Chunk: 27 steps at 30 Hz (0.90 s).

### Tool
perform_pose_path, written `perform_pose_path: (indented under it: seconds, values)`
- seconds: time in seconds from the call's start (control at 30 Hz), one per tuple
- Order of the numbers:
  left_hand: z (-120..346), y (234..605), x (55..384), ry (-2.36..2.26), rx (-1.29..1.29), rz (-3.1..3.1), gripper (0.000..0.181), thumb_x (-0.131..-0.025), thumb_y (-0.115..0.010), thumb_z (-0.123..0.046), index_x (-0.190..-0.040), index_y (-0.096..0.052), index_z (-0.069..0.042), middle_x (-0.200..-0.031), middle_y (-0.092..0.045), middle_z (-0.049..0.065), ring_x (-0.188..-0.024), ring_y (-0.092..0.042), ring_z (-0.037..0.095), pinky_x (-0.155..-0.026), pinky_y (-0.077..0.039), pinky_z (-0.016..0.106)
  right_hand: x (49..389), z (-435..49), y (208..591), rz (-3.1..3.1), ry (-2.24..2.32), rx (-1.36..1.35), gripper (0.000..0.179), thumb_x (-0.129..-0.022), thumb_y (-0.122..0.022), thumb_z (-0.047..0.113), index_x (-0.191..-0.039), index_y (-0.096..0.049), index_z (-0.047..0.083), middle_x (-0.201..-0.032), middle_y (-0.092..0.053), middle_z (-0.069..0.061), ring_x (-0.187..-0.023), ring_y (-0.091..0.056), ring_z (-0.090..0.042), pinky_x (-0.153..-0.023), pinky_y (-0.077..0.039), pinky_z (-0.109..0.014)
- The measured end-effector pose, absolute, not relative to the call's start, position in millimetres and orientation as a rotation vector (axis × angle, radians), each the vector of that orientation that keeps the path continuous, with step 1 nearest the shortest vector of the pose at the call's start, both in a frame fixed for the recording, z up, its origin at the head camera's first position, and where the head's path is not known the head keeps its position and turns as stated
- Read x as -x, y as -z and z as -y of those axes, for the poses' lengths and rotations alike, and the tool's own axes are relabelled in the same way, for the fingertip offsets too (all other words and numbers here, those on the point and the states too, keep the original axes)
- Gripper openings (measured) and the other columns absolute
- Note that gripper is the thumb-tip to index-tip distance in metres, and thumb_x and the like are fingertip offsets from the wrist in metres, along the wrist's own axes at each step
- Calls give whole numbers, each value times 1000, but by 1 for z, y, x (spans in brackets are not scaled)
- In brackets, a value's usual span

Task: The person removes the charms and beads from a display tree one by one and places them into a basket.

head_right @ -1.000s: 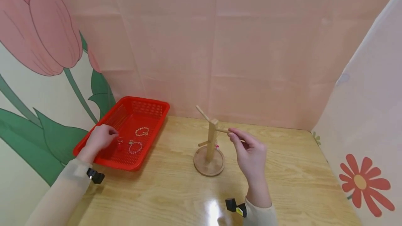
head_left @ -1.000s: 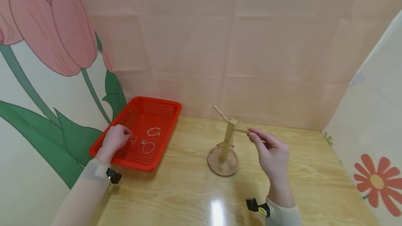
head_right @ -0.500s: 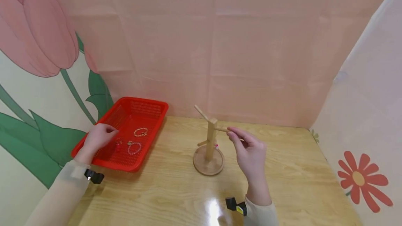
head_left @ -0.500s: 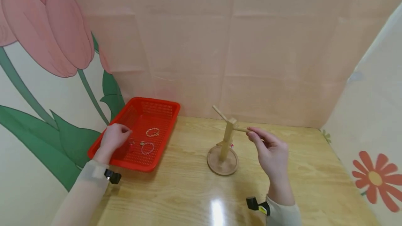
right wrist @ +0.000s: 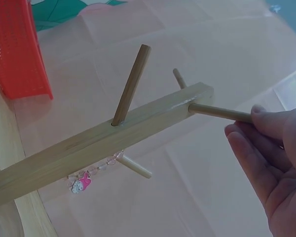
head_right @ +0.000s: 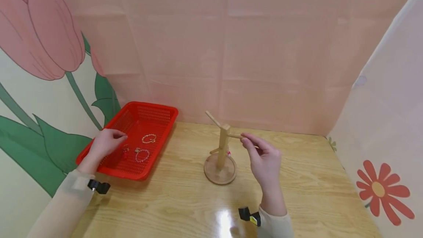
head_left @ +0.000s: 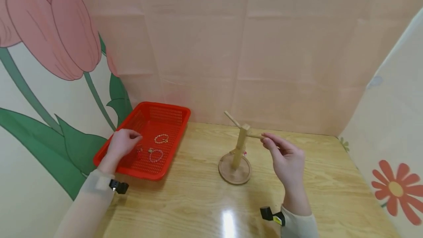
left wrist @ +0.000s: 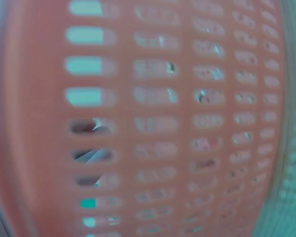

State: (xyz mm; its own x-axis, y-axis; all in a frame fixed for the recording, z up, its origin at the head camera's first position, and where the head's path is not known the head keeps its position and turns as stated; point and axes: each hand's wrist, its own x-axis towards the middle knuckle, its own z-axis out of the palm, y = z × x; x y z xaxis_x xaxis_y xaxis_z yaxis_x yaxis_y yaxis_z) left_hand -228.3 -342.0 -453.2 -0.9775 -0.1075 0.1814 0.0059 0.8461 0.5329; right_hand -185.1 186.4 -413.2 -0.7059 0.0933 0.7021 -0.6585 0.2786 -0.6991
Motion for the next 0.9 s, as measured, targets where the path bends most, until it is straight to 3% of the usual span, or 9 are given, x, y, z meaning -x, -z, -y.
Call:
perform_pose_path:
  seconds: [0.27,0.6,0.9]
  values:
    - [316,436,222,890,-18,2750,29,-101,-76,-20,-119,-79,3,-109,-78,21,-82,-69,28,-73,-63,44,190,-190,413,1901,-1506,-506,18,-97,-72,-11,-112,-80,-5,-100,-78,-25,-86,-78,-7,-78,-61,-21]
    - [263,410,210,1033,90,2633,29,-101,-77,-25,-122,-80,-5,-108,-80,12,-89,-72,27,-83,-64,48,209,-194,411,1901,-1861,-322,25,-103,-72,9,-123,-76,-7,-106,-81,-13,-90,-79,-15,-80,-63,-30]
    - [214,401,209,1138,226,2515,20,-100,-79,-21,-113,-84,-7,-101,-81,5,-86,-73,21,-81,-63,43,225,-197,407,1835,-2148,-232,34,-103,-74,14,-131,-72,-4,-103,-78,-6,-89,-78,-15,-82,-63,-31]
